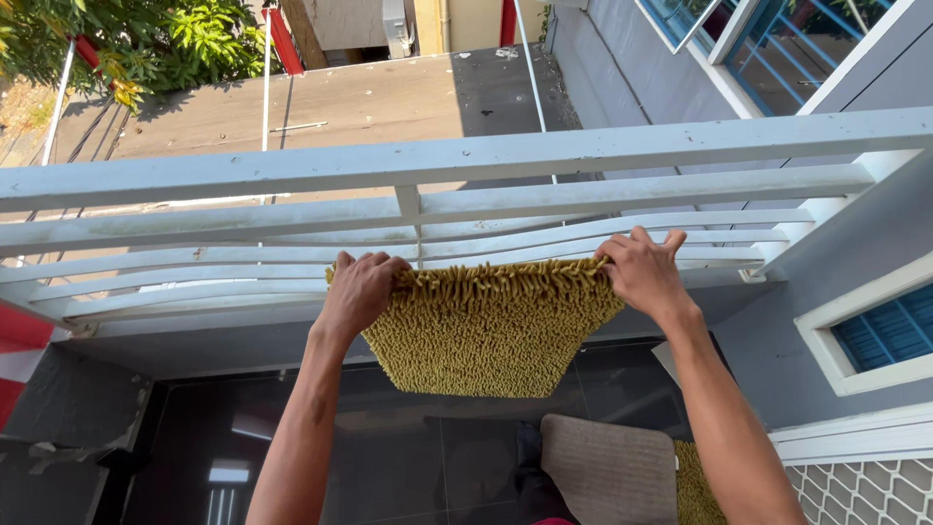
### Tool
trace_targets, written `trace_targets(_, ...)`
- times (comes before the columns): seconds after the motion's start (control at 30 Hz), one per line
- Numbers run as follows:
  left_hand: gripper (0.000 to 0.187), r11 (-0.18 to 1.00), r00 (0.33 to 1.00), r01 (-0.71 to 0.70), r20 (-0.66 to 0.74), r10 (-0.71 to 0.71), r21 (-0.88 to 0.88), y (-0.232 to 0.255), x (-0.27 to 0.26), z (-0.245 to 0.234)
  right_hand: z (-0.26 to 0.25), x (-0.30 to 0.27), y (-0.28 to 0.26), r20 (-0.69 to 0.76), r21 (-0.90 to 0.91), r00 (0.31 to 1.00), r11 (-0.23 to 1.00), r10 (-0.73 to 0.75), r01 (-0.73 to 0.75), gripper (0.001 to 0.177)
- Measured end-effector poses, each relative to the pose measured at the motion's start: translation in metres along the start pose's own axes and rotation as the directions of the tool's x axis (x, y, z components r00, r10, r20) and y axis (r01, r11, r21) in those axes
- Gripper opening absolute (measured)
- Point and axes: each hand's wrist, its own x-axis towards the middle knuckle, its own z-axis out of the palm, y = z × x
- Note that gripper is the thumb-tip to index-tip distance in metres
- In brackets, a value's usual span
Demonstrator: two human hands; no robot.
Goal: The person shakes and hangs two green shaggy rugs and one beige rug on a balcony railing. Then the person uses a vacuum cleaner to clean the beige rug while it is hanging.
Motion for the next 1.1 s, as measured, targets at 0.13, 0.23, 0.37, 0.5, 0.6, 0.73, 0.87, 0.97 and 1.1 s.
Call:
trace_targets(0.13,0.040,0.994,0.994,-0.053,-0.105,0.043,-0.096,0.022,0.076,-0.045,-0.034,0.038,0.054,-0.240,-0.069,0.971,0.998,-0.009,-0.007,0.010)
trace_targets(0.23,0.039,0.991,0.989,-0.079,-0.133,0.065,-0.106,0.036,0.111,-0.081,-0.056,0.063,0.089,-0.370,-0.124,0.928,0.992,-0.038,-0.009,0.009)
trace_targets(0.37,0.037,0.991,0.955,-0.132,-0.267,0.126,-0.003,0.048,0.167,-0.121,-0.082,0.115,0.132,-0.444,-0.117,0.894,0.993,-0.058,0.006,0.006)
trace_targets(0.5,0.026,0.997,0.967,-0.077,-0.245,0.073,-0.006,0.048,0.250,-0.153,-0.102,0.207,0.184,-0.486,-0.135,0.864,0.988,-0.132,0.075,0.007)
trace_targets(0.6,0.023,0.996,0.943,-0.092,-0.319,0.093,0.018,0.040,0.316,-0.164,-0.105,0.278,0.215,-0.507,-0.182,0.845,0.979,-0.172,0.091,0.012)
trace_targets(0.73,0.035,1.000,0.951,0.002,-0.308,0.003,0.015,0.017,0.395,-0.155,-0.092,0.364,0.249,-0.452,-0.115,0.882,0.989,-0.138,0.096,0.016)
trace_targets(0.87,0.036,0.992,0.971,0.116,-0.205,-0.125,-0.054,-0.007,0.456,-0.109,-0.046,0.431,0.251,-0.267,-0.068,0.963,0.997,-0.047,0.030,0.035)
trace_targets(0.97,0.038,0.970,0.971,0.211,-0.140,-0.194,0.122,-0.024,0.488,-0.062,0.000,0.452,0.250,-0.167,-0.026,0.986,0.999,0.019,-0.023,0.040)
trace_targets(1.1,0.056,0.885,0.977,0.213,-0.117,-0.180,0.415,-0.016,0.490,-0.003,0.065,0.466,0.248,-0.154,-0.098,0.988,0.995,0.004,-0.019,0.038)
